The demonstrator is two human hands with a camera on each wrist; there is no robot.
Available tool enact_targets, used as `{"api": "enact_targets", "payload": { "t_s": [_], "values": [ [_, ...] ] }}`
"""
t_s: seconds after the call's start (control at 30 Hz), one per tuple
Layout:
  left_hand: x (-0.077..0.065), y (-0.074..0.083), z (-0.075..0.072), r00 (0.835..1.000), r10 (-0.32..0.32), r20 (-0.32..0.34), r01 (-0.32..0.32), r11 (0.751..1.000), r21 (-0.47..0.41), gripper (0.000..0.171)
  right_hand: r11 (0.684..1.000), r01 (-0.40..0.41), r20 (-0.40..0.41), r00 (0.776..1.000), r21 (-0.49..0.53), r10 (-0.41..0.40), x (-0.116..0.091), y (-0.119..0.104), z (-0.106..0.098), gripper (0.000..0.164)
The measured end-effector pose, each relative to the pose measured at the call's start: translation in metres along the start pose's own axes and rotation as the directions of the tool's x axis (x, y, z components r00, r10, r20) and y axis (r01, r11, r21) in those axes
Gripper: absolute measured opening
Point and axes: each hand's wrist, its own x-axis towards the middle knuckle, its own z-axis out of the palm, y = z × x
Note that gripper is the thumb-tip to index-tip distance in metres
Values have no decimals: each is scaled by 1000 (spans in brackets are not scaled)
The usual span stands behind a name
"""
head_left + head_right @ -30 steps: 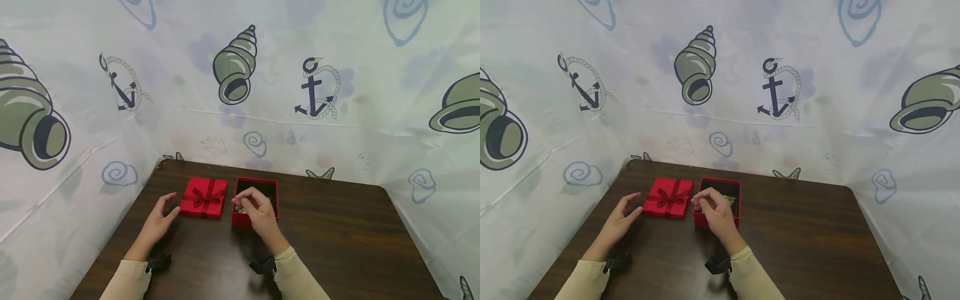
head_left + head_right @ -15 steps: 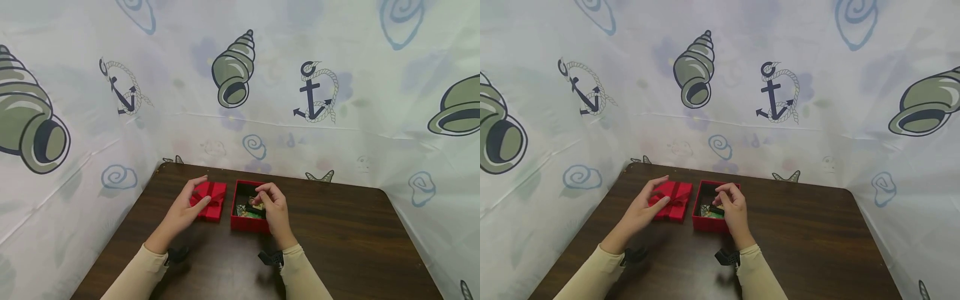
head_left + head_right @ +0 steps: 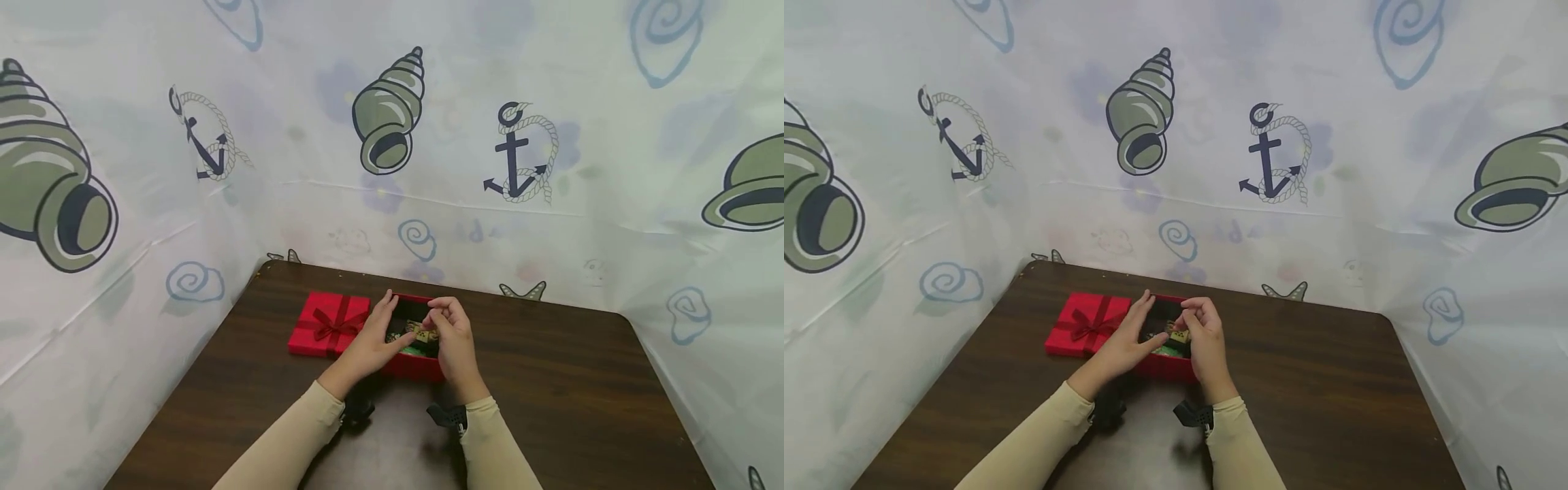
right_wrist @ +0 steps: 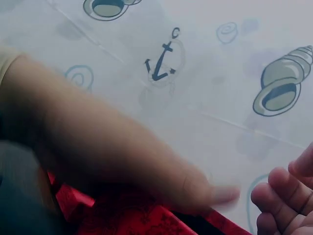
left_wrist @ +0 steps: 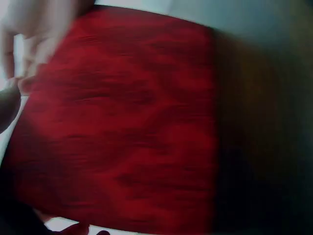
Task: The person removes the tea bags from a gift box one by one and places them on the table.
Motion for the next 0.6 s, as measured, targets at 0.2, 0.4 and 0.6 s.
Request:
{"api": "enact_targets", "payload": {
  "t_s": [0.2,0.4,0.6],
  "values": [
    [3,-4,8,1000,-14,19,13,999,43,123,999,-19,19,1000,-32,20,2,-1,-1,20],
    [3,1,6,995,-80,62,81,997,-10,143,996,-43,-31,999,-78,41,3,-1,1,17],
    [1,2,5,991,-101,84,103,994,-22,150,969,-175,-46,984,-175,170,9,-3,8,16]
  ]
}}
